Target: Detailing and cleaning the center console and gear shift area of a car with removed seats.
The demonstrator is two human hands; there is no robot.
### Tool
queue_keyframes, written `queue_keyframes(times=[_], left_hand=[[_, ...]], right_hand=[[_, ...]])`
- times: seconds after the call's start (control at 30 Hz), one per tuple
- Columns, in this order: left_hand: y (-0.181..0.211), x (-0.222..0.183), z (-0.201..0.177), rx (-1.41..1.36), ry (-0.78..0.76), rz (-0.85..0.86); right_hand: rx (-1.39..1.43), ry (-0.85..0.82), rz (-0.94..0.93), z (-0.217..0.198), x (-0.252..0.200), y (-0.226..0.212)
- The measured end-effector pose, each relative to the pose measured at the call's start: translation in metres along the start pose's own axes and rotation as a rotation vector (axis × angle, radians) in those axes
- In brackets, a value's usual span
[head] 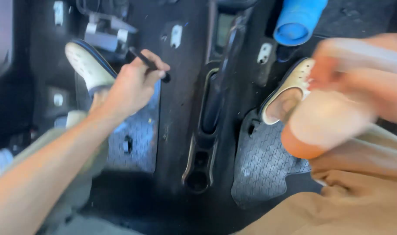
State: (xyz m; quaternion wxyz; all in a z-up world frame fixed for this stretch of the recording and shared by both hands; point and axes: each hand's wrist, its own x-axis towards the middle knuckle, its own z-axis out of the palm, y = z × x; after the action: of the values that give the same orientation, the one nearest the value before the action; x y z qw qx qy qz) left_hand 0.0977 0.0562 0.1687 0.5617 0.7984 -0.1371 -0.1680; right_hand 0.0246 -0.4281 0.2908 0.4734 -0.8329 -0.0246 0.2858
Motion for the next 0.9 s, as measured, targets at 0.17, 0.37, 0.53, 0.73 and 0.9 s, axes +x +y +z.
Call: queue_keyframes(times=[0.17, 0.37, 0.53, 0.73, 0.9], left_hand=[[0.059, 0.081, 0.0, 0.374, -0.239, 0.098], [0.038, 0.156, 0.022, 0.504, -0.179, 0.309], [0.006, 0.174, 0.05, 0.337, -0.135, 0.129], [-0.027, 0.168, 0.07, 0.069, -0.052, 0.125], [-0.021, 0.171, 0.073, 0.237, -0.138, 0.214]], right_hand=[[0.164, 0.099, 0.026, 0.075, 0.116, 0.034], [0.112, 0.266, 0.069, 0.113, 0.179, 0.064], [-0.043, 0.4, 0.133, 0.111, 0.19, 0.041], [-0.03, 0.374, 0.124, 0.108, 0.196, 0.048], [-0.007, 0.349, 0.089, 0.101, 0.197, 0.059]])
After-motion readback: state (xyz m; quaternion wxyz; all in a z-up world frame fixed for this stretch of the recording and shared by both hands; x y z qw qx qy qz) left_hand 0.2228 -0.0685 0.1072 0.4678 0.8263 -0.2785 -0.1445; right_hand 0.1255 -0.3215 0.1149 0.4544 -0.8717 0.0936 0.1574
